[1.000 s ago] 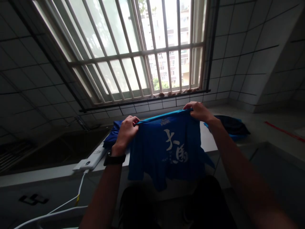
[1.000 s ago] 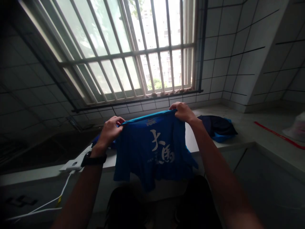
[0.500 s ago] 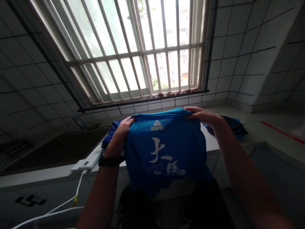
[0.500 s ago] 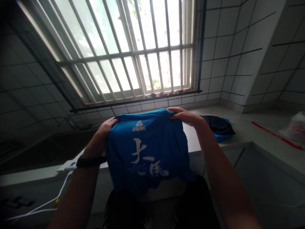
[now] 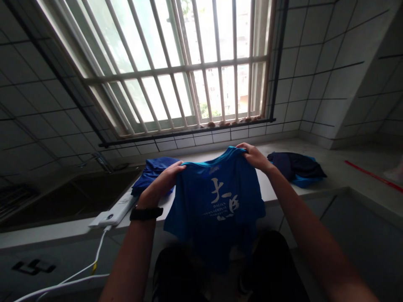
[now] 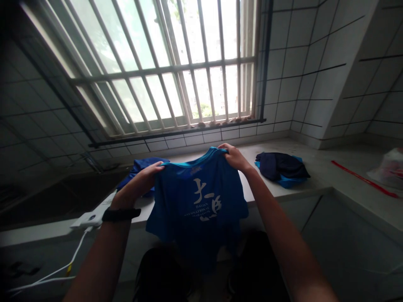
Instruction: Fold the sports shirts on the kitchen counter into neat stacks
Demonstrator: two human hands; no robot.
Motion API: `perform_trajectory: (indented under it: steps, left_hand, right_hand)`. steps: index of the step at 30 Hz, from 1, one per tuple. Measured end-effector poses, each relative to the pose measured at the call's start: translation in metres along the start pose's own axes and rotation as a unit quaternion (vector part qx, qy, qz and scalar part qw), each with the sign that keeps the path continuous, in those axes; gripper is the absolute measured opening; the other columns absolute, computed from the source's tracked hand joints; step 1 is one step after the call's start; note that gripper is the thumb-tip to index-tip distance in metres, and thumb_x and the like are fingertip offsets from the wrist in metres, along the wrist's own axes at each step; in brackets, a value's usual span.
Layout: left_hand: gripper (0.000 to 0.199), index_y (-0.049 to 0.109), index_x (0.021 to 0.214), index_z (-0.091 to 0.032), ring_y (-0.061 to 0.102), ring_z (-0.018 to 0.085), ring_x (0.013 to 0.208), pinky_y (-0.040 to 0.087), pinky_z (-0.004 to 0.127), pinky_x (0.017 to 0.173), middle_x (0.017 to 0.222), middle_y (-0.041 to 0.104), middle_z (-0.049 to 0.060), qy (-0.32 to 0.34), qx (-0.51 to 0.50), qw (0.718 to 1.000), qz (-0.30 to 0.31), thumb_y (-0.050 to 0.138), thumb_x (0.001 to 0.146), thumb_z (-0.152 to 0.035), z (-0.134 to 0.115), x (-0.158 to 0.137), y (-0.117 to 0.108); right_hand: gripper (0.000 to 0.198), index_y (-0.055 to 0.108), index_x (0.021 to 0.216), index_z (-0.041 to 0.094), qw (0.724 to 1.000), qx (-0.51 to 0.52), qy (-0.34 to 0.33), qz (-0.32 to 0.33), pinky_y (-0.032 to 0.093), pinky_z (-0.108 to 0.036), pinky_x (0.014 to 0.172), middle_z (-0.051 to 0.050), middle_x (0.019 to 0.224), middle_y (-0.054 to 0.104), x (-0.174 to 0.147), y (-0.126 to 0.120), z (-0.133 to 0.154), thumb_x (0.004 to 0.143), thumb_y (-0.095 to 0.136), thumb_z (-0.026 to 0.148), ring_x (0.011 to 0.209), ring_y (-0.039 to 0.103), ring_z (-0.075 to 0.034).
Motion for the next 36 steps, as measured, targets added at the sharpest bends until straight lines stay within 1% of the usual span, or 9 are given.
perform_trajectory:
  steps: [2, 4, 8, 10, 17, 23, 25, 28, 36]
  left_hand:
    - [0.039, 0.06, 0.087, -0.02, 0.063, 0.019, 0.069, 0.053, 0.032, 0.066, 0.077, 0.065, 0.003, 0.016, -0.044, 0.988, 0.149, 0.075, 0.08, -0.055, 0.0, -0.01, 0.018]
    - [0.043, 0.063, 0.096, -0.019, 0.07, 0.025, 0.086, 0.057, 0.04, 0.082, 0.092, 0.072, 0.008, 0.083, -0.038, 0.98, 0.175, 0.076, 0.081, -0.058, -0.005, -0.01, 0.029]
    - [0.069, 0.064, 0.117, -0.023, 0.063, 0.03, 0.124, 0.049, 0.045, 0.108, 0.126, 0.07, 0.01, 0.192, 0.087, 0.972, 0.104, 0.096, 0.057, -0.035, -0.01, 0.017, 0.056]
    - [0.084, 0.06, 0.127, -0.023, 0.065, 0.029, 0.12, 0.052, 0.042, 0.103, 0.127, 0.069, 0.011, 0.199, 0.092, 0.969, 0.111, 0.097, 0.052, -0.033, -0.006, 0.028, 0.072]
    - [0.027, 0.064, 0.09, -0.018, 0.057, 0.012, 0.066, 0.045, 0.022, 0.059, 0.073, 0.062, -0.003, 0.188, 0.114, 0.972, -0.076, 0.075, 0.077, -0.04, -0.007, 0.022, 0.065]
    - [0.02, 0.05, 0.075, -0.022, 0.043, 0.01, 0.059, 0.035, 0.02, 0.052, 0.064, 0.047, -0.006, 0.239, 0.137, 0.936, -0.218, 0.068, 0.077, -0.03, -0.036, 0.014, 0.045]
    - [0.021, 0.049, 0.075, -0.022, 0.044, 0.01, 0.061, 0.038, 0.02, 0.054, 0.066, 0.048, -0.005, 0.248, 0.111, 0.937, -0.22, 0.068, 0.076, -0.031, -0.042, 0.015, 0.036]
    - [0.022, 0.051, 0.075, -0.022, 0.045, 0.01, 0.06, 0.039, 0.02, 0.054, 0.066, 0.048, -0.005, 0.237, 0.059, 0.946, -0.211, 0.069, 0.075, -0.033, -0.044, 0.016, 0.02]
    - [0.025, 0.06, 0.069, -0.019, 0.052, 0.012, 0.061, 0.043, 0.022, 0.056, 0.06, 0.054, -0.003, 0.188, 0.0, 0.969, -0.162, 0.076, 0.071, -0.038, -0.051, 0.012, -0.002]
  right_hand:
    - [0.02, 0.07, 0.096, 0.018, 0.999, 0.047, -0.012, 0.019, 0.047, -0.025, 0.069, -0.001, 0.085, 0.07, -0.001, 0.016, 0.004, 0.08, 0.06, 0.025, 0.077, 0.06, -0.016]
    - [0.02, 0.071, 0.096, 0.019, 0.991, 0.118, -0.026, 0.059, 0.048, -0.025, 0.069, 0.0, 0.083, 0.068, -0.004, 0.036, 0.013, 0.084, 0.063, 0.031, 0.074, 0.059, -0.015]
    - [0.031, 0.074, 0.102, 0.019, 0.944, 0.258, -0.065, 0.194, 0.053, -0.027, 0.074, -0.002, 0.091, 0.071, -0.01, 0.08, 0.038, 0.085, 0.073, 0.045, 0.082, 0.065, -0.016]
    - [0.037, 0.075, 0.101, 0.019, 0.931, 0.282, -0.072, 0.218, 0.055, -0.029, 0.078, -0.004, 0.092, 0.073, -0.008, 0.094, 0.046, 0.081, 0.077, 0.049, 0.087, 0.067, -0.018]
    - [0.041, 0.07, 0.125, 0.022, 0.978, 0.196, 0.016, 0.064, 0.054, -0.034, 0.088, -0.007, 0.116, 0.072, -0.021, 0.094, 0.035, 0.094, 0.062, 0.047, 0.104, 0.066, -0.021]
    - [0.047, 0.072, 0.122, 0.021, 0.941, 0.037, 0.06, 0.331, 0.056, -0.032, 0.083, -0.006, 0.114, 0.074, -0.094, 0.112, 0.013, 0.078, 0.084, 0.036, 0.098, 0.069, -0.022]
    - [0.017, 0.078, 0.102, 0.019, 0.958, -0.057, 0.038, 0.278, 0.054, -0.03, 0.076, -0.004, 0.097, 0.076, -0.097, 0.099, 0.009, 0.087, 0.073, 0.027, 0.085, 0.07, -0.02]
    - [0.027, 0.079, 0.087, 0.019, 0.978, -0.178, -0.007, 0.109, 0.052, -0.03, 0.076, -0.005, 0.086, 0.077, -0.085, 0.066, 0.015, 0.098, 0.054, 0.02, 0.079, 0.071, -0.021]
    - [0.032, 0.078, 0.112, 0.018, 0.96, -0.245, -0.043, -0.13, 0.052, -0.032, 0.089, -0.01, 0.103, 0.081, -0.046, 0.018, 0.053, 0.101, 0.048, 0.018, 0.098, 0.075, -0.025]
Point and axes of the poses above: each hand's wrist, its own x-axis towards the middle knuckle, its own y-axis out of the palm, z = x × y, the point moved 5 cm from there along x, towards the middle knuckle
